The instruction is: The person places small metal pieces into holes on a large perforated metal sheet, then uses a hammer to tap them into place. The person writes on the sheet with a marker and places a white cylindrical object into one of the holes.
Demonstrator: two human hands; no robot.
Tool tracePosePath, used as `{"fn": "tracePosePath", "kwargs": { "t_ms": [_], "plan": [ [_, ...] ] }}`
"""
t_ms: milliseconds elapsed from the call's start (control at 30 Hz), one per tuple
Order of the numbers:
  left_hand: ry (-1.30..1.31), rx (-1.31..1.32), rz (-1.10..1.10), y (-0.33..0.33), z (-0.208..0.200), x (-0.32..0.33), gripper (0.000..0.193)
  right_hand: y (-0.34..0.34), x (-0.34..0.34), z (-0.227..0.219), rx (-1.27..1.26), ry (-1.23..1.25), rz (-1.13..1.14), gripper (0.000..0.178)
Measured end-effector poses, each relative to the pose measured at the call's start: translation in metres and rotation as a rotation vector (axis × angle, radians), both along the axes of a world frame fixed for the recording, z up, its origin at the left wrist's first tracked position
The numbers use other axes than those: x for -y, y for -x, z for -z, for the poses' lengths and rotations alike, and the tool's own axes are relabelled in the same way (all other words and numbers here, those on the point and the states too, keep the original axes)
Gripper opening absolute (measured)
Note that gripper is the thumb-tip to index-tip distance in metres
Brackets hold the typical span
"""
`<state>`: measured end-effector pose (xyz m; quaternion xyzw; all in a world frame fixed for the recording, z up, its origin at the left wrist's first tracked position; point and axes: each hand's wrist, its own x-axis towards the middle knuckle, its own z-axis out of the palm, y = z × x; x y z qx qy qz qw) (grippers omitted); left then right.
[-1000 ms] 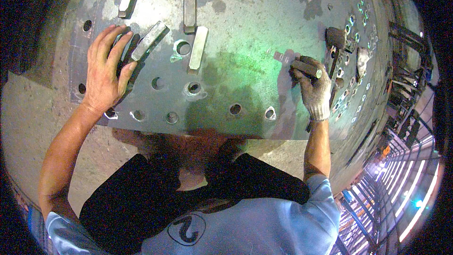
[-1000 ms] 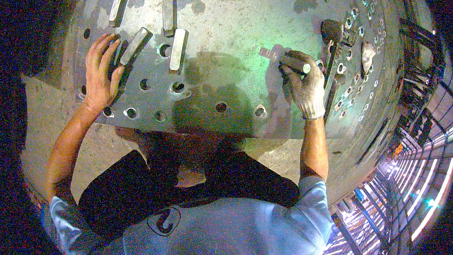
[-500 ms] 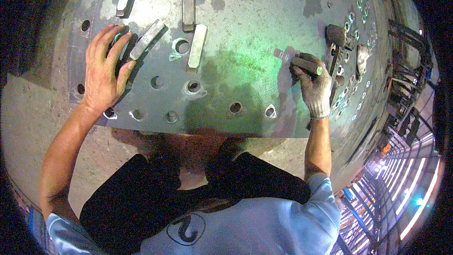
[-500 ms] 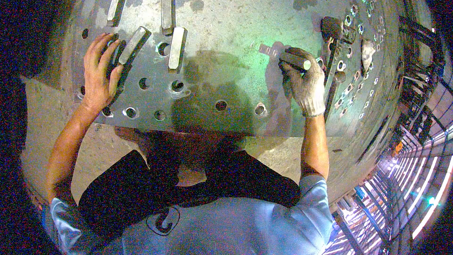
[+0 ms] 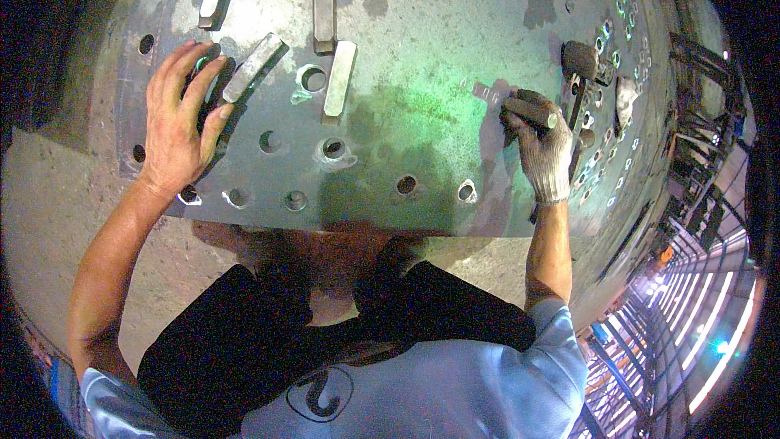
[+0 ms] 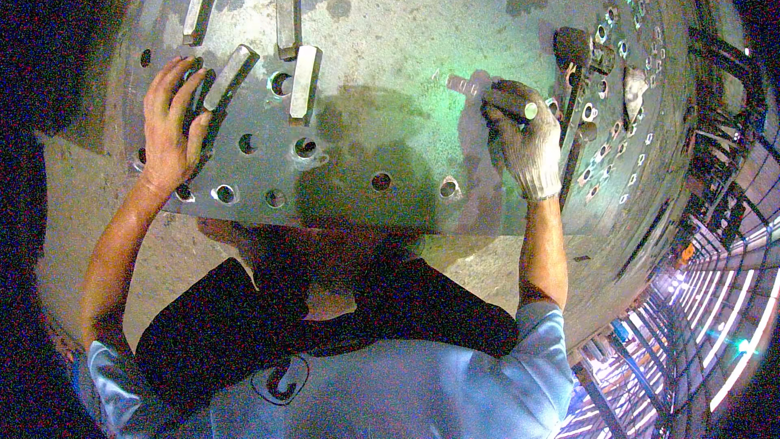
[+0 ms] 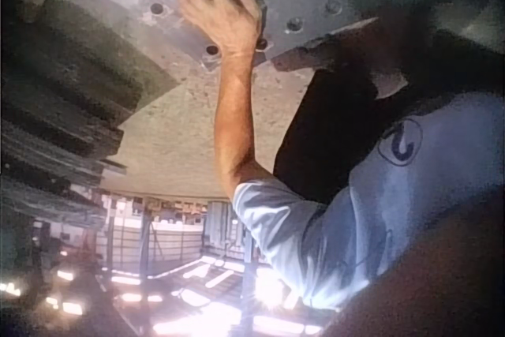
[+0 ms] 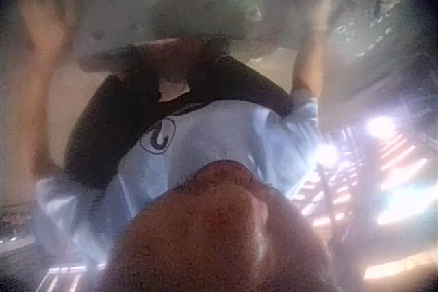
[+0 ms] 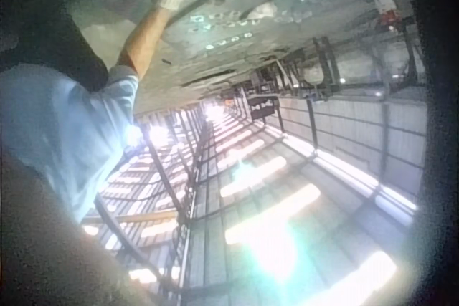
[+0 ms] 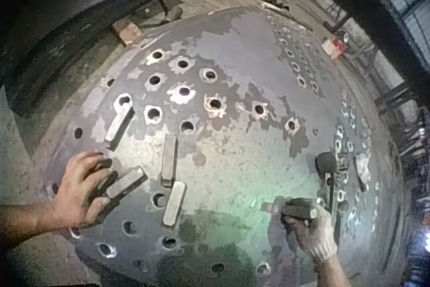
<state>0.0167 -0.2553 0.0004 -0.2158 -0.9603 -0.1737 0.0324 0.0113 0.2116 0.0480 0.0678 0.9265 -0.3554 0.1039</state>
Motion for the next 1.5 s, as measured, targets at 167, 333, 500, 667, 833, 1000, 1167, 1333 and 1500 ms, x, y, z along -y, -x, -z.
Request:
{"fn": "tracePosePath", "kwargs": {
  "t_ms": [167, 333, 500, 667, 833, 1000, 1167, 1333, 1500],
  "plan": [
    [-0.023, -0.01, 0.005, 0.0, 0.002, 0.001, 0.05, 0.001, 0.004, -0.003, -0.034, -0.051, -0.048, 0.03],
    [-0.013, -0.012, 0.011, 0.0, 0.001, 0.001, 0.05, 0.001, 0.005, -0.006, 0.026, 0.001, -0.005, 0.028],
    [-0.013, -0.011, 0.009, 0.0, 0.003, 0.002, 0.05, 0.001, 0.002, -0.006, 0.002, -0.06, -0.059, 0.029],
    [-0.005, -0.009, 0.004, -0.001, 0.002, 0.001, 0.049, 0.002, 0.005, -0.008, 0.092, 0.029, 0.041, 0.028],
    [-0.012, -0.016, 0.009, 0.0, 0.002, 0.001, 0.049, 0.0, -0.007, -0.002, -0.034, -0.095, -0.095, 0.027],
    [-0.002, -0.009, -0.003, 0.0, 0.001, 0.001, 0.049, 0.0, -0.002, -0.003, 0.015, -0.004, 0.003, 0.026],
    [-0.01, -0.01, 0.002, 0.0, 0.002, 0.002, 0.05, 0.0, 0.005, -0.006, -0.015, 0.001, -0.009, 0.026],
    [-0.013, -0.007, -0.004, -0.001, 0.001, 0.001, 0.051, 0.001, 0.007, -0.007, -0.007, -0.016, -0.005, 0.026],
    [-0.002, 0.0, -0.002, -0.001, 0.001, 0.001, 0.051, 0.0, 0.004, -0.003, -0.012, -0.005, 0.007, 0.026]
  ]
}}
